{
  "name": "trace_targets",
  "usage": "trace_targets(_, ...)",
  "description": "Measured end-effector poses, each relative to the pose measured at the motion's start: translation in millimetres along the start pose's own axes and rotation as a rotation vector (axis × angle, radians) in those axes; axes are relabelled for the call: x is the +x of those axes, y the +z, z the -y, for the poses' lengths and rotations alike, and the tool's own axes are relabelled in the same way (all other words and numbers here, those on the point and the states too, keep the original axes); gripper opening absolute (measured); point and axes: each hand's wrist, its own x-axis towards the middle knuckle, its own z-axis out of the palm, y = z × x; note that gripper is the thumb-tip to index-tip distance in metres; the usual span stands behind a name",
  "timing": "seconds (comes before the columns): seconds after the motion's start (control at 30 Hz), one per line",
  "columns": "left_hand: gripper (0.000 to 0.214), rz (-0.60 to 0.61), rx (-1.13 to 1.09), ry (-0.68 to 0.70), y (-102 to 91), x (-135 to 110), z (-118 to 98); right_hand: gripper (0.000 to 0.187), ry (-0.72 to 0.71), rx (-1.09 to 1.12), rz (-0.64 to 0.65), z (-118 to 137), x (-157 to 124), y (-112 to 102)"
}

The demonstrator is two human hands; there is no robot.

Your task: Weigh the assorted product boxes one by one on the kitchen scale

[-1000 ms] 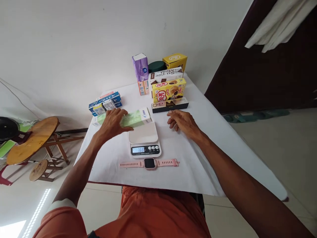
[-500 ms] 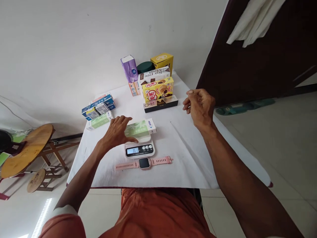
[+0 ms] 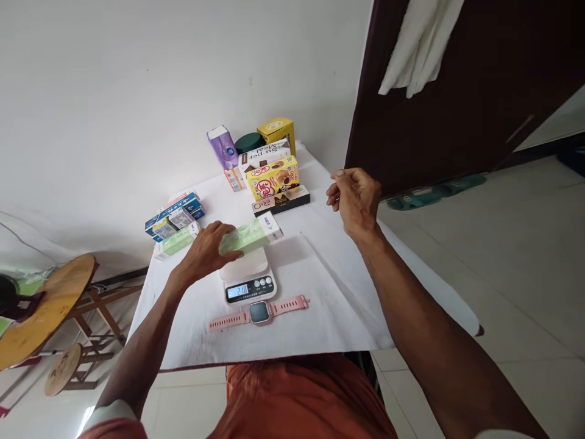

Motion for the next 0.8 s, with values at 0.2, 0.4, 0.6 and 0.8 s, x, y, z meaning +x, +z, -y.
trace_targets(0.2, 0.054, -0.056, 0.161, 0.015, 2.9, 98, -26, 0.037, 0.045, 0.036, -0.057, 2, 1, -2)
trace_targets(0.4, 0.052, 0.005, 0.246, 0.01, 31.1, 165, -43, 0.035, 0.087, 0.08, -0.019, 6, -2, 2)
trace_targets(0.6, 0.059, -0.109, 0.218, -0.011, 50.6, 152, -35, 0.024, 0.084, 0.028, 0.041, 13, -12, 3)
trace_targets(0.8, 0.058, -0.236, 0.162, -0.08, 41.6, 91, 17, 0.015, 0.129, -0.124, 0.092, 8, -18, 11)
